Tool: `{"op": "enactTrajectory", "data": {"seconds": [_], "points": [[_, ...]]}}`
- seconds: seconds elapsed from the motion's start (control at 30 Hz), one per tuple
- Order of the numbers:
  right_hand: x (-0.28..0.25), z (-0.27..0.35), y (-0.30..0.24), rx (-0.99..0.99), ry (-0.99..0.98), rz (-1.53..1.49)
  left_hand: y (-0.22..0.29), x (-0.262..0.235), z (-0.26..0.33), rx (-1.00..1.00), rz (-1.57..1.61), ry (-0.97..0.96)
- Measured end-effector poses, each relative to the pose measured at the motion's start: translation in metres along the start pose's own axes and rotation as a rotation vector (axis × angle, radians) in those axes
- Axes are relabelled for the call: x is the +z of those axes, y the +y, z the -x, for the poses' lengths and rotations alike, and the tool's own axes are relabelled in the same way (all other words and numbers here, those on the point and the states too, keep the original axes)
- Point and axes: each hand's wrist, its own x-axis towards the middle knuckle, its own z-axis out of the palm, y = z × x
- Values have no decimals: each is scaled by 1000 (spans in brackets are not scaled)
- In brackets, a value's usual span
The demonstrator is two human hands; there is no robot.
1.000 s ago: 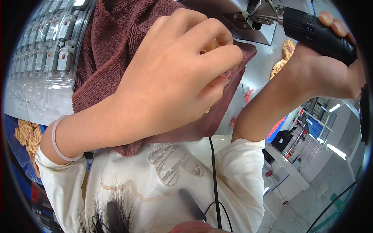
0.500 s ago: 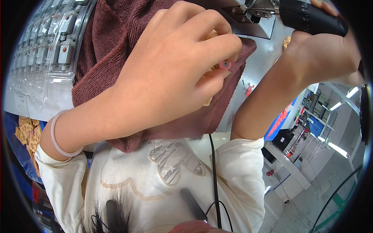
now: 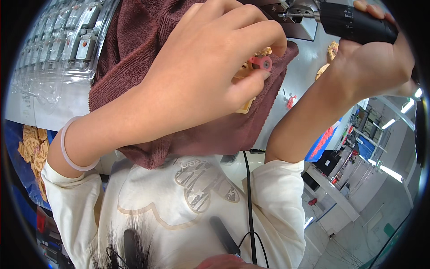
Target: The person assembles toy components by attaching small plastic pieces onto plastic casings and fastening them with screws using an electric screwdriver.
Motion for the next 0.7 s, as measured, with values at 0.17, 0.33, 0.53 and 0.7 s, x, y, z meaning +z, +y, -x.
{"op": "enactTrajectory", "data": {"seconds": [0.17,0.33,0.53,0.7], "points": [[11,5,-4,-3,-2,5,2,0,1,20,-17,19],[-60,-17,-65,1,-4,4,1,0,3,38,-52,56],[64,47,-60,3,-5,19,-1,-1,9,68,-83,99],[70,45,-58,-8,0,24,-4,1,7,104,-121,133]]}}
